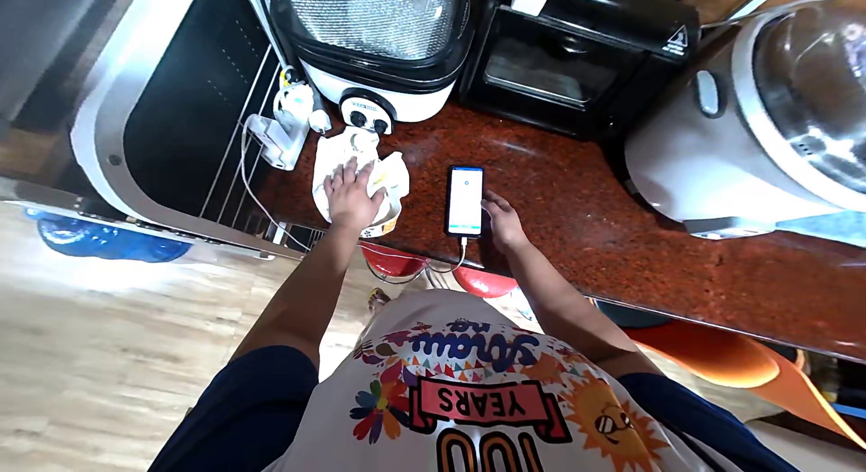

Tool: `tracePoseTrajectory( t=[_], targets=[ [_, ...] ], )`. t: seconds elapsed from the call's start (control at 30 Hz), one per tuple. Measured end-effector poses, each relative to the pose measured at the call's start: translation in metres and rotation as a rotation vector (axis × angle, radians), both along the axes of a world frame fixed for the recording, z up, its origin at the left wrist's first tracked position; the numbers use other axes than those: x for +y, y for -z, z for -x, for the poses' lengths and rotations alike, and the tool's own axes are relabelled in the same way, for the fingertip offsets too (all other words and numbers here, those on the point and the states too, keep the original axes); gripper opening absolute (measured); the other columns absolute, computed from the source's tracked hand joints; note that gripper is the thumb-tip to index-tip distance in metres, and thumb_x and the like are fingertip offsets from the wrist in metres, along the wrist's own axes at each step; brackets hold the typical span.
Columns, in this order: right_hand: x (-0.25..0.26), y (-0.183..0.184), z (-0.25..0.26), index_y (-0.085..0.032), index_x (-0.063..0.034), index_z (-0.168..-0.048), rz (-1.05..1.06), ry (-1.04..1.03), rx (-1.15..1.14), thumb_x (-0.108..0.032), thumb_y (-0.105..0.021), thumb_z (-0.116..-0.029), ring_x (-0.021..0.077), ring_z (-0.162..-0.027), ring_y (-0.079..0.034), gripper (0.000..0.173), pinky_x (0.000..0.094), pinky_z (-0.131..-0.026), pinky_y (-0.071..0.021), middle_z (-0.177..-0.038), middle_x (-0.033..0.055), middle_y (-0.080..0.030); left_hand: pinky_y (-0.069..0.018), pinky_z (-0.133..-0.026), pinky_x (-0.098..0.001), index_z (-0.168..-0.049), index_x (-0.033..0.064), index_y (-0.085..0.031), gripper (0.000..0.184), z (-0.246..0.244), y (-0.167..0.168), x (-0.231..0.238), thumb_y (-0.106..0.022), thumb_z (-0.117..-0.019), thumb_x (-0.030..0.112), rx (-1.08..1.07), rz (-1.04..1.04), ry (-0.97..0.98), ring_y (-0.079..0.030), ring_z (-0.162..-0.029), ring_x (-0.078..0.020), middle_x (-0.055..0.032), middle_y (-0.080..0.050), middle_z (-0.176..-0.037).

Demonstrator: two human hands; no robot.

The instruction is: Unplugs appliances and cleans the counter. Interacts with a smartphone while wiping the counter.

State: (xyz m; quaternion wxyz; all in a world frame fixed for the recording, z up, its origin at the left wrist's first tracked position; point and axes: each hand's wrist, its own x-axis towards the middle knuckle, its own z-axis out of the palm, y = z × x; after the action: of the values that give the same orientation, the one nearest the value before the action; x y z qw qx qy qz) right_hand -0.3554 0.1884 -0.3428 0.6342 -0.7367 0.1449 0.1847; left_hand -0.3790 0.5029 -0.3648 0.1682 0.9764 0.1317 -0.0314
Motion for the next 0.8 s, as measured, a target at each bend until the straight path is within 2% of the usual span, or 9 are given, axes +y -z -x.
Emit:
tracePoseTrajectory(
  t=[0.17, 0.23, 0.4, 0.6, 0.7, 0.77, 0.8],
  targets=[
    [0.004, -0.009, -0.001, -0.044, -0.0056, -0.151, -0.043, 0.061, 0.086, -0.028, -0.046, -0.1089, 0.0230, -0.132, -0.054, 0.048, 0.0440, -0.105, -0.0486, -0.150, 0.0141, -0.051, -0.0153, -0.124, -0.0614, -0.155, 0.0310, -0.046, 0.061, 0.000, -0.002, 0.000, -0.054, -0.0999, 0.056, 0.005, -0.002, 0.000, -0.025, -0.155, -0.0343, -0.0063, -0.030, -0.168],
    [0.006, -0.014, -0.003, -0.049, -0.0037, -0.146, -0.041, 0.082, 0.127, -0.028, -0.043, -0.1106, 0.0236, -0.122, -0.061, 0.044, 0.0428, -0.099, -0.0529, -0.140, 0.0157, -0.058, -0.0149, -0.124, -0.0611, -0.155, 0.0308, -0.046, 0.061, 0.000, 0.000, 0.000, -0.053, -0.0997, 0.056, 0.007, -0.002, 0.001, -0.025, -0.155, -0.0343, -0.0063, -0.030, -0.168],
    [0.012, -0.018, -0.005, -0.054, -0.0009, -0.140, -0.015, 0.035, 0.146, -0.022, -0.040, -0.1117, 0.0220, -0.113, -0.064, 0.038, 0.0399, -0.095, -0.0543, -0.130, 0.0170, -0.063, -0.0156, -0.123, -0.0626, -0.154, 0.0297, -0.047, 0.060, 0.001, -0.003, 0.000, -0.055, -0.0998, 0.054, -0.011, 0.023, 0.002, -0.026, -0.155, -0.0368, -0.0087, -0.032, -0.167],
    [0.019, -0.014, -0.003, -0.052, -0.0044, -0.142, -0.029, 0.061, 0.107, -0.016, -0.040, -0.1109, 0.0209, -0.108, -0.065, 0.035, 0.0403, -0.091, -0.0552, -0.127, 0.0148, -0.063, -0.0149, -0.124, -0.0603, -0.155, 0.0305, -0.045, 0.061, 0.000, -0.003, 0.000, -0.055, -0.0998, 0.054, 0.006, 0.033, -0.008, -0.026, -0.155, -0.0348, -0.0081, -0.031, -0.168],
    [0.022, -0.014, -0.001, -0.052, -0.0050, -0.141, -0.055, 0.064, 0.069, -0.015, -0.042, -0.1102, 0.0186, -0.107, -0.065, 0.034, 0.0386, -0.090, -0.0555, -0.125, 0.0130, -0.063, -0.0075, -0.123, -0.0662, -0.152, 0.0317, -0.050, 0.058, -0.004, -0.014, 0.003, -0.060, -0.0982, 0.052, -0.008, 0.196, -0.051, -0.021, -0.157, -0.0357, -0.0080, -0.031, -0.168],
    [0.024, -0.014, 0.000, -0.050, -0.0059, -0.142, -0.046, 0.050, 0.065, -0.016, -0.041, -0.1104, 0.0193, -0.110, -0.064, 0.034, 0.0401, -0.092, -0.0550, -0.128, 0.0133, -0.062, 0.0015, -0.121, -0.0707, -0.144, 0.0291, -0.060, 0.051, -0.003, -0.030, -0.004, -0.063, -0.0963, 0.044, -0.133, 0.301, -0.088, -0.013, -0.158, -0.0363, -0.0085, -0.027, -0.169],
    [0.025, -0.014, 0.001, -0.049, -0.0055, -0.143, -0.034, 0.047, 0.061, -0.016, -0.041, -0.1105, 0.0196, -0.111, -0.064, 0.035, 0.0405, -0.093, -0.0545, -0.129, 0.0139, -0.061, 0.0013, -0.122, -0.0698, -0.141, 0.0254, -0.063, 0.048, -0.001, -0.040, -0.015, -0.065, -0.0951, 0.040, -0.234, 0.305, -0.061, -0.013, -0.158, -0.0370, -0.0098, -0.027, -0.169]
  ],
)
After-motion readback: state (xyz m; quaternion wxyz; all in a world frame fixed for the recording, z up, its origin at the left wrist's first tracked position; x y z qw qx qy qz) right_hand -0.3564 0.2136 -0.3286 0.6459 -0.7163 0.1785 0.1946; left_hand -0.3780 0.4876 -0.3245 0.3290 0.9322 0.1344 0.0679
